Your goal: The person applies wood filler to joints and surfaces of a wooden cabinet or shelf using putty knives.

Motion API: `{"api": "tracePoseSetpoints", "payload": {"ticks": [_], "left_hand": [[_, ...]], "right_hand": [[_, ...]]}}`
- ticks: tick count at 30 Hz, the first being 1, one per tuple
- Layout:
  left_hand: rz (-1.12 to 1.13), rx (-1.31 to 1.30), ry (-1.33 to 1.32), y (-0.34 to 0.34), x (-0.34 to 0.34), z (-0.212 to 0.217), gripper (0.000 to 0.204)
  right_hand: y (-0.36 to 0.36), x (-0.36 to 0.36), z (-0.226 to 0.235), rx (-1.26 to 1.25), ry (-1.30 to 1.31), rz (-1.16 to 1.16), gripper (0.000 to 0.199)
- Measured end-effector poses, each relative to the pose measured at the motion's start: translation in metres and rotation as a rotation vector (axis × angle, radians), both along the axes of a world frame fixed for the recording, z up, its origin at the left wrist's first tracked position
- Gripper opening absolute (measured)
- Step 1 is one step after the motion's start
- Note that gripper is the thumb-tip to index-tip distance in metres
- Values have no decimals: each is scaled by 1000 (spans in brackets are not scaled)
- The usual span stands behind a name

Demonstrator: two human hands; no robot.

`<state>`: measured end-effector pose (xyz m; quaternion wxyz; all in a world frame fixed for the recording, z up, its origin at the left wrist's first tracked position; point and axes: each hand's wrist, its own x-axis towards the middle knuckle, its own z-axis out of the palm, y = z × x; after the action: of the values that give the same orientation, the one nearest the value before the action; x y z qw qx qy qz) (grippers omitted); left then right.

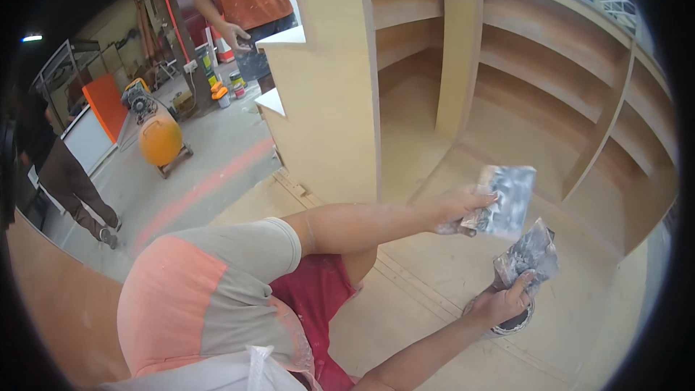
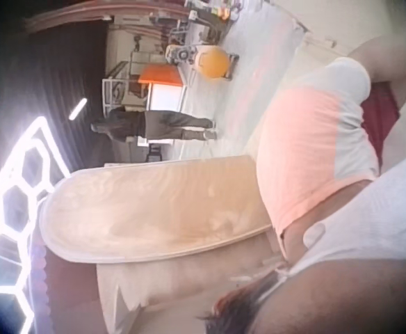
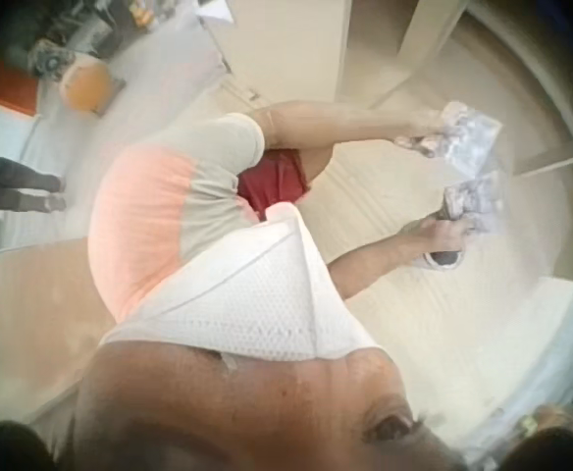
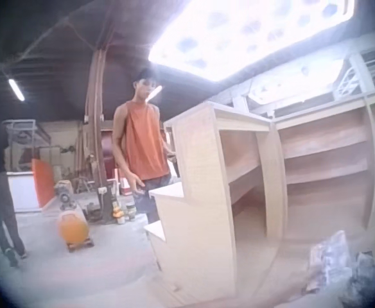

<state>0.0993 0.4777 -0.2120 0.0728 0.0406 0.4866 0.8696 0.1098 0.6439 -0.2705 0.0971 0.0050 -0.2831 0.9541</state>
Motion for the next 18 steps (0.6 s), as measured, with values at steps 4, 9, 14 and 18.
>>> {"api": "tracePoseSetpoints", "payload": {"ticks": [4, 9, 14, 18], "left_hand": [[-89, -52, 95, -11, 5, 5, 28], [26, -190, 162, 10, 15, -3, 44], [136, -348, 256, 20, 10, -19, 44], [289, -741, 174, 7, 20, 1, 29]], "right_hand": [[-5, 11, 14, 243, -20, -332, 35], [-24, 20, 22, 432, -35, -572, 42], [-16, 25, 20, 755, -8, -632, 47], [-5, 13, 4, 1063, 195, -597, 53]]}}
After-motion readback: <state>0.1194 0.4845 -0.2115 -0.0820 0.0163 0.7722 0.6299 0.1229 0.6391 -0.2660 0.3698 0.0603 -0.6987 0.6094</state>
